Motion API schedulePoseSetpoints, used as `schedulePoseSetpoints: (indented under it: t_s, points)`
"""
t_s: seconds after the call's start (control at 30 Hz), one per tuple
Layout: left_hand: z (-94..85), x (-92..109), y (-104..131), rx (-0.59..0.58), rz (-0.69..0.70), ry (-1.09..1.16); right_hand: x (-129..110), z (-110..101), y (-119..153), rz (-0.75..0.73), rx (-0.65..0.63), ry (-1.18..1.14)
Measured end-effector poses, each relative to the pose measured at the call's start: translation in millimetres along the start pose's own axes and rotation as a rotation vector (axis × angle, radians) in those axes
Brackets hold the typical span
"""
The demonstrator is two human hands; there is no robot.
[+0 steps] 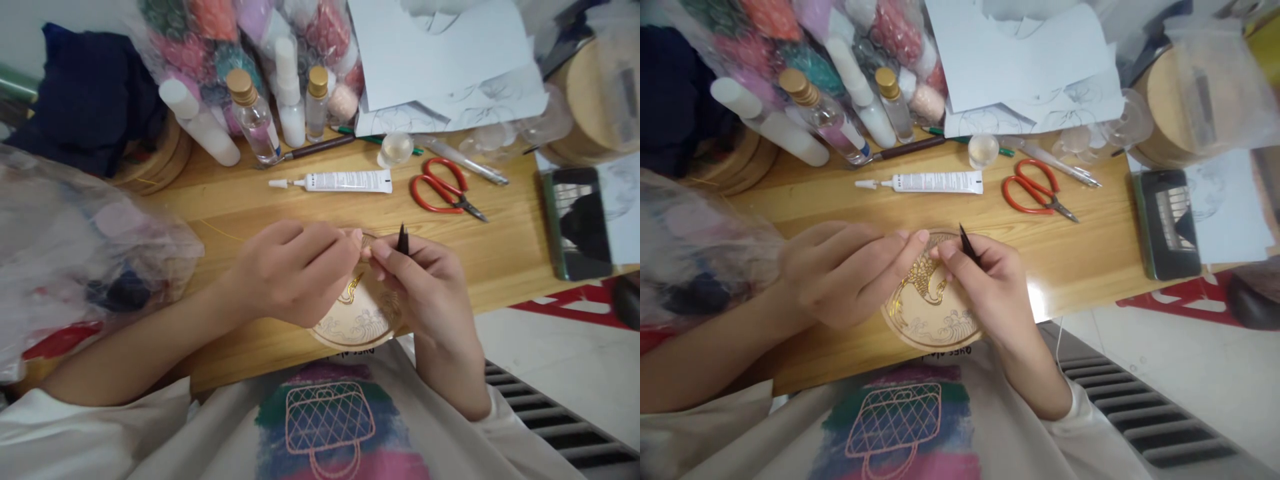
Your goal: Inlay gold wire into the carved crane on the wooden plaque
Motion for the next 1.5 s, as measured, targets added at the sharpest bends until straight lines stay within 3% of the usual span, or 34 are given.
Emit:
schedulePoseSetpoints:
  t_s: [0.3,0.6,1.2,1.5]
  points:
    - [-1.6,-2.4,-2.5,0.03,-0.018,-0.046,-14.8,-4.3,8.5,-0.148,0.103,0.22]
    - [-2.9,1.8,-3.5,0.053,0.002,-0.036,-23.2,1.0,9.7,-0.22,0.109,0.323]
    - [-1.7,3.9,-0.7,0.033,0.004,-0.082,-42.0,11.2,14.0,-0.531,0.095,0.765]
    - [0.2,5.6,1.1,0.038,0.018,-0.085,-39.3,14.4,14.9,-0.526,0.127,0.83]
Point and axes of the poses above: each hand's wrist, its own y-axis away from the middle knuckle, its own z-axis out of the palm, x = y × z, the point moved 6 cm from there along -y, towards the middle knuckle, and after that the axes turned 14 degrees about -z, right-handed, at the moved point
